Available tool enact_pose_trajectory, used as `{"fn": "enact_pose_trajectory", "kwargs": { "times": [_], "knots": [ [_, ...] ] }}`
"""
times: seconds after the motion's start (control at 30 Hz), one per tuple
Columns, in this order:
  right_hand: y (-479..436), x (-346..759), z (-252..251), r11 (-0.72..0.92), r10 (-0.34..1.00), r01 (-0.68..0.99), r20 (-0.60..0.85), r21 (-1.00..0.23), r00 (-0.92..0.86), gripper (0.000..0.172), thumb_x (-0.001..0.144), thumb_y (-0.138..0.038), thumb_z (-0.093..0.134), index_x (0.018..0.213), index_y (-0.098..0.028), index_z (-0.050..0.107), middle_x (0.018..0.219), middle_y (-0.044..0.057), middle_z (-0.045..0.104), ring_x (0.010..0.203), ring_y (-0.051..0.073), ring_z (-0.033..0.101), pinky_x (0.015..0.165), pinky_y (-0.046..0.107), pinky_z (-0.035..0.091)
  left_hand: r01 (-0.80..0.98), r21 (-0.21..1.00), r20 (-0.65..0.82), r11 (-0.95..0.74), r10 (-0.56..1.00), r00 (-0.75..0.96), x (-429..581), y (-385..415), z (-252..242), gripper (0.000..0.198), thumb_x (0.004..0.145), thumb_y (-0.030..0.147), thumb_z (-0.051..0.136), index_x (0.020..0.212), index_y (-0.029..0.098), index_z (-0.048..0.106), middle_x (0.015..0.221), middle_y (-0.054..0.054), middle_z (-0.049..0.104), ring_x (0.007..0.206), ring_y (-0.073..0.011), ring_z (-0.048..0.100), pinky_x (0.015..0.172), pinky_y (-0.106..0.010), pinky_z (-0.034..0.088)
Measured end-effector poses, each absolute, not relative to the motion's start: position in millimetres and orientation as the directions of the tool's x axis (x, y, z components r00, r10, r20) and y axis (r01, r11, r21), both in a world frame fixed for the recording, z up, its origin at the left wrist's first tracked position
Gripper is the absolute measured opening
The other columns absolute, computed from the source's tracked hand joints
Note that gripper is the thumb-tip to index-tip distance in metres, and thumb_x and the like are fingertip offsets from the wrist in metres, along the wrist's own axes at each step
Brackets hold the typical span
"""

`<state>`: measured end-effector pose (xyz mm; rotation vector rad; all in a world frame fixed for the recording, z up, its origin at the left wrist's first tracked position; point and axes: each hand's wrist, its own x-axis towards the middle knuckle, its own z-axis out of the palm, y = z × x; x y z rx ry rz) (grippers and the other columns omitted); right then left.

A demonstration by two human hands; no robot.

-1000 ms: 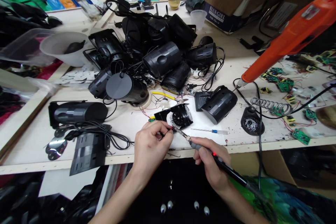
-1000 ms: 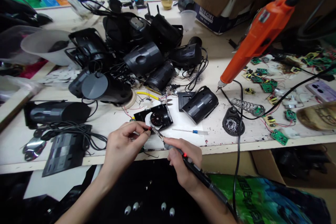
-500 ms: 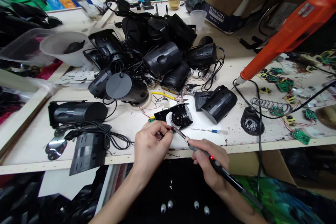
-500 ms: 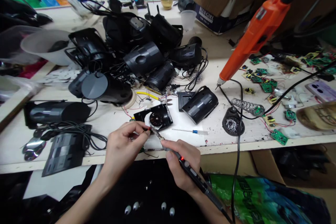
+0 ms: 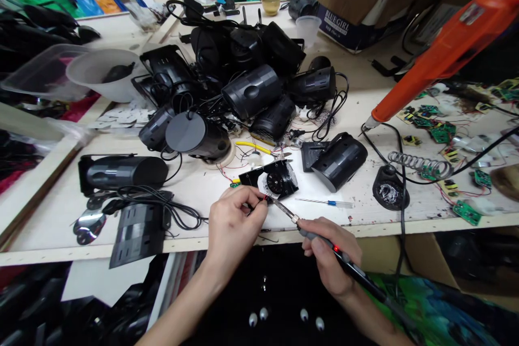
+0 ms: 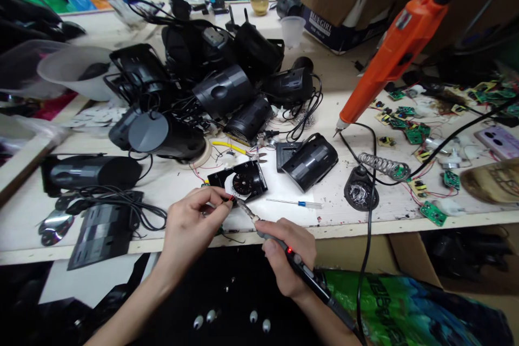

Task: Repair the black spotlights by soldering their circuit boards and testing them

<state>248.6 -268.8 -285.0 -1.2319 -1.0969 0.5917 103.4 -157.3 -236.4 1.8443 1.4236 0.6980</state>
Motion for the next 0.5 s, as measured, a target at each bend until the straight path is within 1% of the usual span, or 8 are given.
{"fn": "enact_pose_trajectory", "kwargs": {
  "times": [0.17,0.3,0.43,0.5],
  "knots": [
    [-268.3,247.9,-288.1,0.288,0.851,0.154,0.327,-0.945,0.411,0.026,0.09,-0.024,0.054,0.107,-0.025,0.074,0.064,0.001,0.064,0.054,0.014,0.058,0.045,0.024,0.043,0.598,0.787,-0.005,-0.153,0.967,0.254,103.6,-157.8,-236.0,0.022,0.076,0.024,0.059,0.054,0.021,0.055,0.082,-0.002,0.073,0.072,-0.0181,0.063,0.063,-0.03,0.046],
    [-268.8,248.2,-289.0,0.294,0.847,0.146,0.329,-0.944,0.418,0.027,0.09,-0.024,0.053,0.107,-0.026,0.074,0.062,0.0,0.063,0.052,0.014,0.057,0.044,0.024,0.043,0.596,0.786,-0.014,-0.164,0.959,0.282,99.1,-155.7,-234.8,0.02,0.079,0.027,0.061,0.06,0.021,0.062,0.084,-0.002,0.073,0.077,-0.0181,0.065,0.064,-0.028,0.048],
    [-270.5,248.8,-291.0,0.278,0.838,0.167,0.324,-0.946,0.439,0.027,0.09,-0.029,0.052,0.102,-0.022,0.075,0.061,0.002,0.063,0.051,0.015,0.058,0.045,0.026,0.045,0.603,0.748,0.062,-0.278,0.934,0.353,87.9,-152.5,-233.2,0.021,0.084,0.036,0.063,0.073,0.022,0.073,0.092,-0.005,0.074,0.083,-0.0188,0.068,0.065,-0.027,0.051],
    [-271.6,249.1,-292.3,0.279,0.837,0.168,0.325,-0.946,0.441,0.027,0.09,-0.03,0.052,0.101,-0.021,0.075,0.06,0.002,0.063,0.051,0.015,0.058,0.045,0.027,0.046,0.614,0.711,0.111,-0.342,0.918,0.381,81.9,-152.0,-231.0,0.022,0.086,0.037,0.062,0.08,0.023,0.077,0.093,-0.005,0.073,0.084,-0.0191,0.069,0.07,-0.028,0.053]
  ]
}}
